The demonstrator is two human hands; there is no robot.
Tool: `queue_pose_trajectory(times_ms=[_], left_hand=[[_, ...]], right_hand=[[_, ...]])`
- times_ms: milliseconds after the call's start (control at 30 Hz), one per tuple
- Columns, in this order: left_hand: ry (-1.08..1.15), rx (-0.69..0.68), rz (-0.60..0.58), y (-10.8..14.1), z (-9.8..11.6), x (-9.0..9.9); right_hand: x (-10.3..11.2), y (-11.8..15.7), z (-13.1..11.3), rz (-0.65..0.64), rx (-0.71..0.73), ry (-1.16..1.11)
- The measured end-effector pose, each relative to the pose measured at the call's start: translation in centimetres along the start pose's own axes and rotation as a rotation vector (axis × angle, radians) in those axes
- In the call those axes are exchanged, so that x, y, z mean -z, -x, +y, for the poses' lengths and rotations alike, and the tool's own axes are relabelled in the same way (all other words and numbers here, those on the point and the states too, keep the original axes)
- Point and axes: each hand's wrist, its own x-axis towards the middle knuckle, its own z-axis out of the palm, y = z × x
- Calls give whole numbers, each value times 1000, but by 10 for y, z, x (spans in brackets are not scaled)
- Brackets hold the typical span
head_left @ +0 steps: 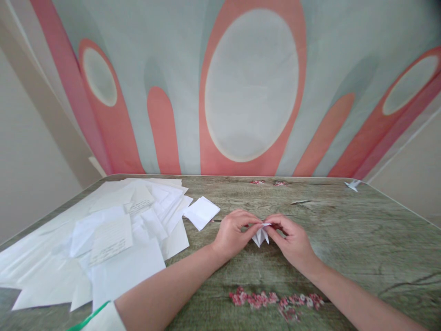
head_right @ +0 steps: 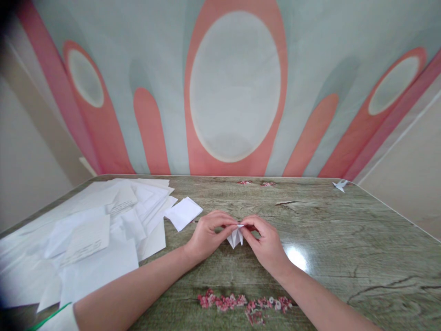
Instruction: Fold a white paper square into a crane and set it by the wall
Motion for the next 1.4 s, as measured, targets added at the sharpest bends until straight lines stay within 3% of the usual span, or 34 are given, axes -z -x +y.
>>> queue_pose_trajectory(times_ms=[233, 467, 667, 867, 1400], left_hand=[[-127, -94, 29, 1, 3, 1], [-56, 115, 14, 1, -7, -1], [-29, 228, -56, 0, -14, -3], [-27, 222, -135, 1, -19, -3], [-304, 174, -213, -1, -17, -3]], right_hand=[[0, 0, -1, -26, -5, 2], [0, -3, 8, 19, -147, -47], [2, -4, 15, -17, -223, -63], [0, -5, 16, -53, -248, -54], [-1, -7, 18, -140, -235, 24]])
